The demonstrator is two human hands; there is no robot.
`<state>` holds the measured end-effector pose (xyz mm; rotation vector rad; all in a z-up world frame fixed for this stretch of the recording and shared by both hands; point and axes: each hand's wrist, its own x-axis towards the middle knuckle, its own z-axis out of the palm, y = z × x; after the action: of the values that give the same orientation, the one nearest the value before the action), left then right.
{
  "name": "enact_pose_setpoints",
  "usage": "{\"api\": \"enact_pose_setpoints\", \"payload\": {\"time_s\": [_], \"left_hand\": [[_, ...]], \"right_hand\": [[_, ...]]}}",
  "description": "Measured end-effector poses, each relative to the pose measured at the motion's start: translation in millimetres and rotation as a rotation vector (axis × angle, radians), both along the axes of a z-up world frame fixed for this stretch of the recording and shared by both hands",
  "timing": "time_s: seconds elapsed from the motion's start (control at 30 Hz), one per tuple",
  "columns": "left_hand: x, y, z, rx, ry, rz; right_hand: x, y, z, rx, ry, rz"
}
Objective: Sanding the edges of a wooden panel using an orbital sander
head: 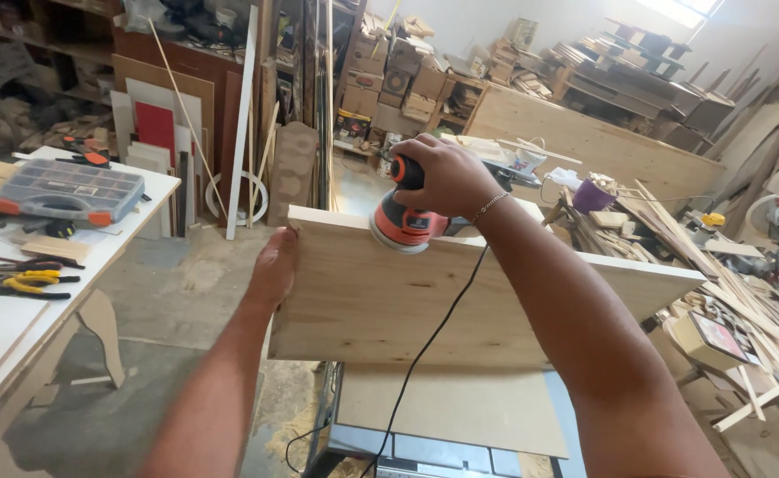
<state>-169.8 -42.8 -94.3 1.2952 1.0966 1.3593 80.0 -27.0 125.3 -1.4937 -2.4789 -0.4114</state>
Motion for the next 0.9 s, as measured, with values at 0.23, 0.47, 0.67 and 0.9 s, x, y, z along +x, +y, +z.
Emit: {"api": "enact_pose_setpoints", "payload": {"time_s": [0.23,0.47,0.67,0.9], "left_hand": [[-1,9,-11,0.044,0.063,0.007],[-2,-19,20,0.043,0.023,0.0],[-1,6,-2,0.071,0.014,0.015],[1,37,-32,0.086,0.014,0.001]], "right_hand": [[-27,4,-1,0.021,0.008,0.045],[-59,13,-2,0.047,-0.011,0.054],[-87,21,-6,0.066,-0.026,0.07],[-118,25,-4,0.038,-0.033,0.096]]}}
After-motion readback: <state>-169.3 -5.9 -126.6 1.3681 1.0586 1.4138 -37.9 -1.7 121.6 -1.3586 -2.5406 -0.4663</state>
